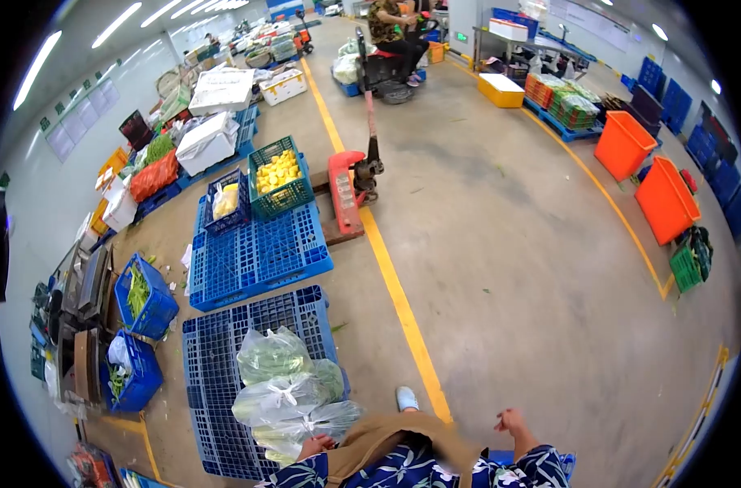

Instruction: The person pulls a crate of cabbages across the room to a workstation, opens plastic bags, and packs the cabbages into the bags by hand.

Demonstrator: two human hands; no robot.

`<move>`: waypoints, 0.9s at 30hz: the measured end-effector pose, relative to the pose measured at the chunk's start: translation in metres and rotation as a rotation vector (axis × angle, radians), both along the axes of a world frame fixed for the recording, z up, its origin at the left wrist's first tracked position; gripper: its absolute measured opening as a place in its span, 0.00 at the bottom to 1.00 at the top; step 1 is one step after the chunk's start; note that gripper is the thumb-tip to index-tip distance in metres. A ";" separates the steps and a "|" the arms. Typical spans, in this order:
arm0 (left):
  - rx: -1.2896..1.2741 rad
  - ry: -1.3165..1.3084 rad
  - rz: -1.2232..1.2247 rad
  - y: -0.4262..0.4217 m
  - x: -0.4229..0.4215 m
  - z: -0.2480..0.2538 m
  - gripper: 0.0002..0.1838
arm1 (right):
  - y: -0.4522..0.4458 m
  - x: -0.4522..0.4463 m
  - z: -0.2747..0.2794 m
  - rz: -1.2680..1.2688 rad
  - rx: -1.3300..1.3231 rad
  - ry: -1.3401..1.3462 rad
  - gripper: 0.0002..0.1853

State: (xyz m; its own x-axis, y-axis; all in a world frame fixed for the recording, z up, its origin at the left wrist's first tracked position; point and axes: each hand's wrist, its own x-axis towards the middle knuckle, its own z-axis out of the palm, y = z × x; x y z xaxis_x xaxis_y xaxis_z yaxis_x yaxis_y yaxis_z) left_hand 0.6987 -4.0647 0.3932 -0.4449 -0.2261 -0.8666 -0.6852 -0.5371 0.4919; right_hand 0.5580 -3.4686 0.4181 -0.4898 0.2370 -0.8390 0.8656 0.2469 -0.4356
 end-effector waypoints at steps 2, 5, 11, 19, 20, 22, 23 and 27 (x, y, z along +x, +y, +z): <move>0.007 0.027 0.145 -0.002 -0.008 -0.007 0.22 | -0.015 -0.075 0.001 0.058 0.017 0.072 0.12; -0.068 0.007 0.038 -0.002 -0.012 0.026 0.25 | -0.069 -0.184 0.016 0.227 0.031 0.170 0.13; -0.042 -0.152 0.374 0.005 0.018 0.007 0.27 | -0.242 -0.320 0.028 0.494 -0.152 0.292 0.10; 0.084 -0.226 0.398 -0.027 -0.062 -0.030 0.17 | -0.353 -0.388 0.034 0.868 -0.089 0.039 0.10; 0.098 -0.190 0.461 -0.036 -0.084 -0.023 0.18 | -0.339 -0.404 0.013 1.102 -0.108 0.198 0.10; 0.107 -0.115 0.577 -0.069 -0.129 -0.011 0.19 | -0.304 -0.440 -0.042 1.506 -0.062 0.632 0.10; 0.095 -0.103 0.629 -0.081 -0.145 -0.001 0.20 | -0.299 -0.471 -0.072 1.415 -0.028 0.482 0.10; 0.049 -0.040 0.882 -0.133 -0.192 0.027 0.24 | -0.354 -0.552 -0.084 1.096 0.063 0.092 0.10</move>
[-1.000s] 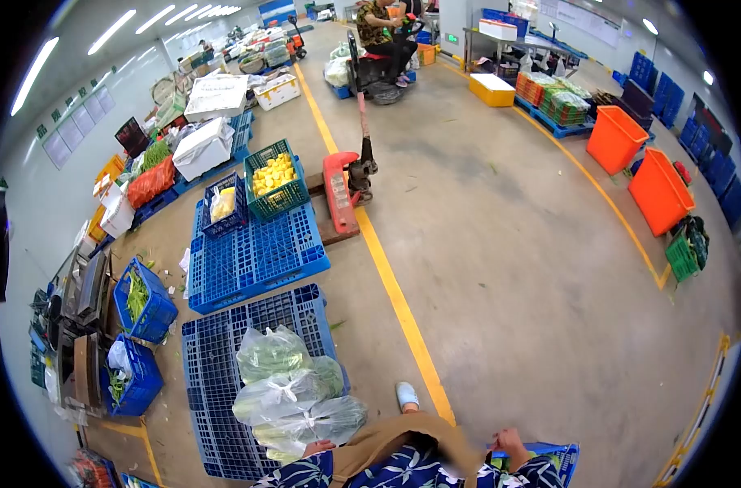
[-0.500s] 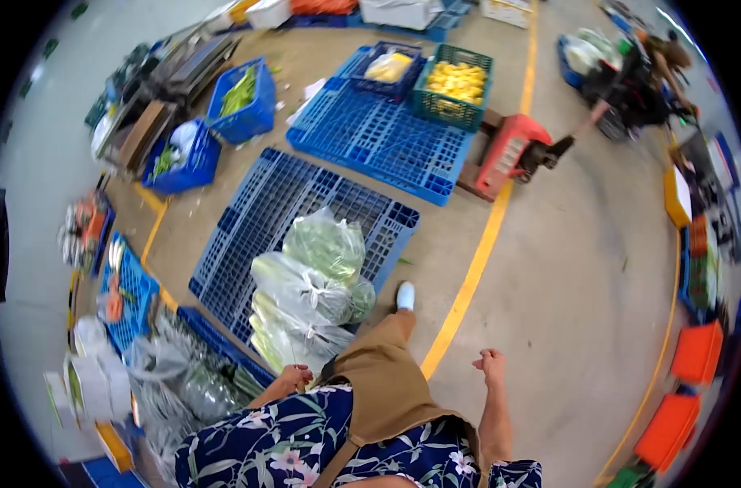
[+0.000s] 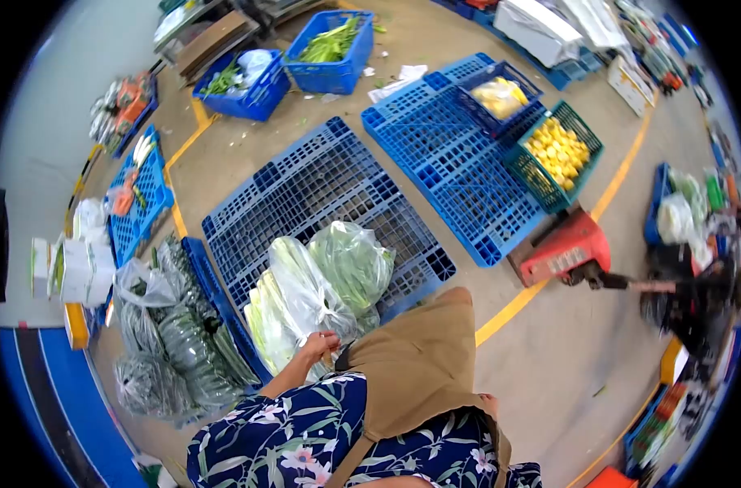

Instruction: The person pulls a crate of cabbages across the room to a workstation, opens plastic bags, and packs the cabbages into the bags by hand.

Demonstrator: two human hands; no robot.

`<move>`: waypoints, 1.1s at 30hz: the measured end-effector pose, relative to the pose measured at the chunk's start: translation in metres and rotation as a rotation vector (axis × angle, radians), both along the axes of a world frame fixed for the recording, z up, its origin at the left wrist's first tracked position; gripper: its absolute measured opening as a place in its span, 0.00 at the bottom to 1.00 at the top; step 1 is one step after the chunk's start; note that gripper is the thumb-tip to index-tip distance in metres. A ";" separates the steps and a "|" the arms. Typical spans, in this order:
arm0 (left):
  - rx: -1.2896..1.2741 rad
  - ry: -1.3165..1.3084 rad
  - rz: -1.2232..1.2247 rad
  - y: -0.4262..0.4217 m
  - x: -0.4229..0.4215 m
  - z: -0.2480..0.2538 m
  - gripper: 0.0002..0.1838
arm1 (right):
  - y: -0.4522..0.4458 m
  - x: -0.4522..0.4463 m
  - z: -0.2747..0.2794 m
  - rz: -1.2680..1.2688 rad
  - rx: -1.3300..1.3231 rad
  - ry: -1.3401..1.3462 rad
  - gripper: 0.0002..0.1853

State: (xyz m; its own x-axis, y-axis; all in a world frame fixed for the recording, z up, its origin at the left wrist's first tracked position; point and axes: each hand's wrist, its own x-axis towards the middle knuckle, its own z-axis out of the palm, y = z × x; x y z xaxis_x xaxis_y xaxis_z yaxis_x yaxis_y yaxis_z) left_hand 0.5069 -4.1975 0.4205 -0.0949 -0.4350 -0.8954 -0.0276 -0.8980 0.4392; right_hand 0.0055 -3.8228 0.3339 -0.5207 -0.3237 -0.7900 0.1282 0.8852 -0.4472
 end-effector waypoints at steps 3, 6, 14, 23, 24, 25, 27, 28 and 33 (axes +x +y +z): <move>-0.041 0.006 0.156 -0.031 -0.010 0.000 0.23 | -0.105 -0.028 0.048 -0.014 0.013 -0.084 0.10; -0.066 -0.020 0.321 -0.068 -0.026 0.001 0.22 | -0.211 -0.051 0.077 0.071 0.027 -0.116 0.10; 0.104 -0.091 0.502 -0.125 -0.053 0.050 0.21 | -0.494 -0.126 0.117 0.500 0.040 -0.148 0.09; 0.192 -0.132 0.858 -0.119 -0.095 0.148 0.25 | -0.818 -0.112 0.207 0.651 -0.090 -0.168 0.11; 0.183 -0.112 0.858 -0.115 -0.102 0.152 0.25 | -0.846 -0.104 0.213 0.673 -0.118 -0.185 0.11; 0.173 -0.093 0.856 -0.115 -0.108 0.158 0.25 | -0.872 -0.088 0.230 0.698 -0.137 -0.162 0.11; 0.191 -0.156 0.915 -0.140 -0.134 0.196 0.23 | -0.910 -0.068 0.239 0.700 -0.189 -0.231 0.10; 0.205 -0.092 0.980 -0.129 -0.140 0.184 0.22 | -0.923 -0.058 0.238 0.704 -0.201 -0.240 0.10; 0.220 -0.180 0.862 -0.105 -0.148 0.110 0.21 | -0.954 -0.013 0.230 0.725 -0.137 -0.278 0.09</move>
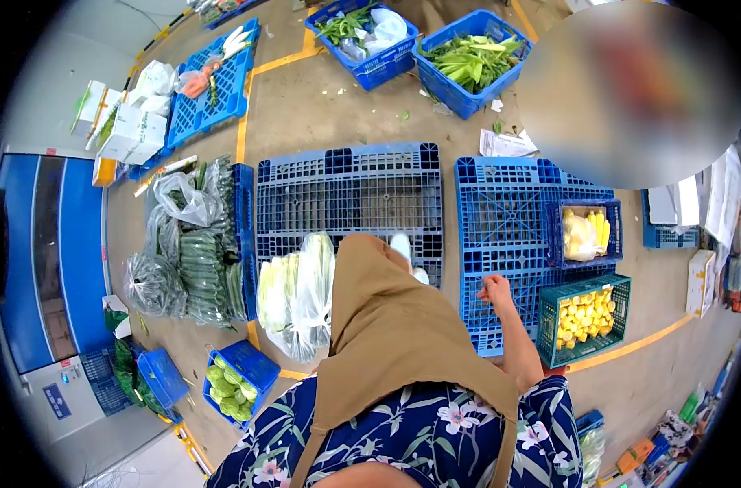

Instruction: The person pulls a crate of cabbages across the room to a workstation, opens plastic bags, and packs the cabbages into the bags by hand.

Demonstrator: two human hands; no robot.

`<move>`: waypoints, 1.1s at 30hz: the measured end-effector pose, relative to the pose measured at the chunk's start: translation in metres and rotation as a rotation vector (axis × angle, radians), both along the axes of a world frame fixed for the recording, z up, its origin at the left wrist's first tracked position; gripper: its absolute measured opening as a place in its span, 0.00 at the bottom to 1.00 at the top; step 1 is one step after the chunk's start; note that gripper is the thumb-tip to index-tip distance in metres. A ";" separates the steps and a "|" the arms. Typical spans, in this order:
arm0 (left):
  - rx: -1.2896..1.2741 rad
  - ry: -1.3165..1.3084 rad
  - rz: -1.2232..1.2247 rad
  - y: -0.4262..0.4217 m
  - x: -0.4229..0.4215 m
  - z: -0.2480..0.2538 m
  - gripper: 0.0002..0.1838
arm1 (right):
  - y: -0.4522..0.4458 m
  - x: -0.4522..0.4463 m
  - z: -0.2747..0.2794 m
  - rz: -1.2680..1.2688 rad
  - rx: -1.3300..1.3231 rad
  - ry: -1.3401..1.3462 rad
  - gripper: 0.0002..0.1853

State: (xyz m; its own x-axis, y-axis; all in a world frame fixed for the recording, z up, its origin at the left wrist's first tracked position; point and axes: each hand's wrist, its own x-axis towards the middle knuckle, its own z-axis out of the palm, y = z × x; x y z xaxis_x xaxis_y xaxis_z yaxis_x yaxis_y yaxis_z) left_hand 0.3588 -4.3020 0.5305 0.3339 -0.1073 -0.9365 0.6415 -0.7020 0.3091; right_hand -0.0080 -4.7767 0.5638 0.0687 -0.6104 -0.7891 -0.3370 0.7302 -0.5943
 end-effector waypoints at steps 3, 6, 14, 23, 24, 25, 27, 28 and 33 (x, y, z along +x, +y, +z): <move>-0.022 0.002 -0.043 -0.039 0.016 0.013 0.15 | -0.004 0.005 -0.012 0.009 0.089 0.034 0.10; -0.069 0.008 0.037 -0.076 0.048 -0.003 0.15 | -0.004 0.002 -0.027 -0.078 0.134 0.065 0.07; -0.267 -0.016 0.014 -0.270 0.206 0.013 0.21 | -0.048 0.005 -0.075 0.381 -0.388 0.018 0.05; -0.409 -0.080 -0.017 -0.494 0.363 0.044 0.16 | -0.166 0.178 0.014 -0.120 0.138 0.187 0.11; -0.455 -0.070 -0.100 -0.508 0.386 0.029 0.14 | -0.171 0.181 0.017 -0.113 0.155 0.214 0.11; -0.452 -0.148 -0.244 -0.529 0.396 0.034 0.11 | -0.176 0.184 0.016 -0.098 0.174 0.238 0.11; -0.517 -0.080 -0.259 -0.552 0.415 0.015 0.06 | -0.194 0.194 0.030 -0.073 0.194 0.307 0.11; -0.559 0.076 -0.128 -0.549 0.434 -0.020 0.05 | -0.202 0.190 0.018 0.044 0.132 0.366 0.11; -0.381 0.066 -0.264 -0.697 0.434 -0.019 0.05 | -0.291 0.203 -0.002 0.033 0.049 0.510 0.12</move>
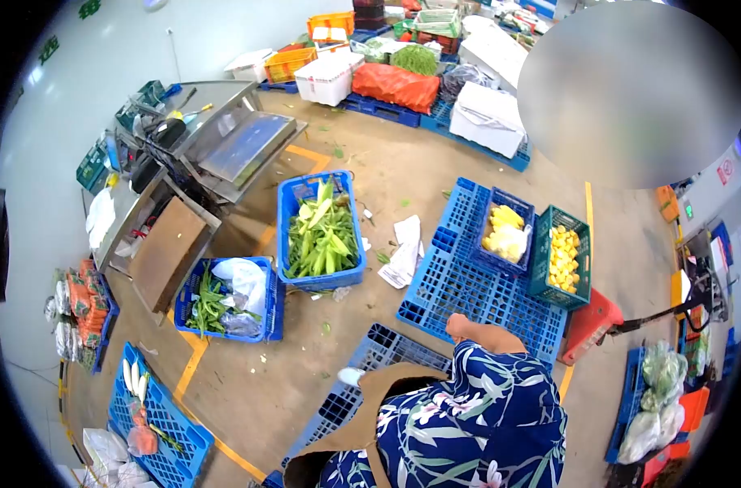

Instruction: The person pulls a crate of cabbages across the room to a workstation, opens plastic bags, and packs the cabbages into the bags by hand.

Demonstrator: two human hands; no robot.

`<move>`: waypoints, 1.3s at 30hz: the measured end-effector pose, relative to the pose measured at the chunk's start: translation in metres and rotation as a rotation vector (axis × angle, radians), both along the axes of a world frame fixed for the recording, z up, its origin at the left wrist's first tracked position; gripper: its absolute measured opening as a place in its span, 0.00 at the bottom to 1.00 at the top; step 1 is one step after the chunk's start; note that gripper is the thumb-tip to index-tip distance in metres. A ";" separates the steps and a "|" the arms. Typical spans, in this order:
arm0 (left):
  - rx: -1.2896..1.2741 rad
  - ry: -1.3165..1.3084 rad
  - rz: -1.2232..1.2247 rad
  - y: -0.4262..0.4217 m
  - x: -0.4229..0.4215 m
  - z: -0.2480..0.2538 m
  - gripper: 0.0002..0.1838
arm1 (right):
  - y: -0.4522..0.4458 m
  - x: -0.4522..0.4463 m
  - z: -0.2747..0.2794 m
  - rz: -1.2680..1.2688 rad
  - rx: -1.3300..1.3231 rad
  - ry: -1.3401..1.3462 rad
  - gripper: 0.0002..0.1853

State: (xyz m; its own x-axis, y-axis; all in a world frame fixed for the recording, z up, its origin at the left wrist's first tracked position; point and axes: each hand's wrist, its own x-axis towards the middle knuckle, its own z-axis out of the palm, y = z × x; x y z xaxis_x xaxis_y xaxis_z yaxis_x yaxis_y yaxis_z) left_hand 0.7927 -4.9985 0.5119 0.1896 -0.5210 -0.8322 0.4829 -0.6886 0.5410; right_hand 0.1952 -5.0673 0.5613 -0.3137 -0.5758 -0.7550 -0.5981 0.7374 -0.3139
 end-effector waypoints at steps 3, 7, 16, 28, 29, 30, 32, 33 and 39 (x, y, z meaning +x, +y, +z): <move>-0.021 -0.028 -0.021 -0.066 0.019 0.015 0.05 | -0.080 0.047 0.014 -0.072 0.013 -0.090 0.12; -0.039 -0.082 0.014 -0.105 0.073 0.032 0.05 | -0.174 0.112 -0.041 0.183 -0.120 -0.228 0.11; 0.066 -0.159 0.400 -0.012 0.176 0.035 0.07 | -0.309 0.339 0.015 0.229 -0.235 -0.535 0.09; 0.227 -0.079 0.629 -0.040 0.355 -0.145 0.10 | -0.390 0.657 -0.076 1.041 -0.516 -0.207 0.10; 0.182 -0.127 0.657 -0.062 0.392 -0.149 0.10 | -0.400 0.692 -0.082 1.072 -0.525 -0.183 0.11; 0.115 -0.178 0.698 -0.093 0.428 -0.146 0.10 | -0.411 0.730 -0.082 1.298 -0.492 -0.050 0.11; -0.093 -0.193 0.868 -0.180 0.481 -0.083 0.15 | -0.419 0.804 -0.009 1.449 -0.642 -0.237 0.12; -0.230 -0.141 0.765 -0.217 0.514 -0.059 0.19 | -0.423 0.839 0.002 1.436 -0.664 -0.395 0.14; -0.642 0.018 0.568 -0.407 0.572 0.072 0.15 | -0.462 0.995 0.068 1.331 -0.522 -0.811 0.23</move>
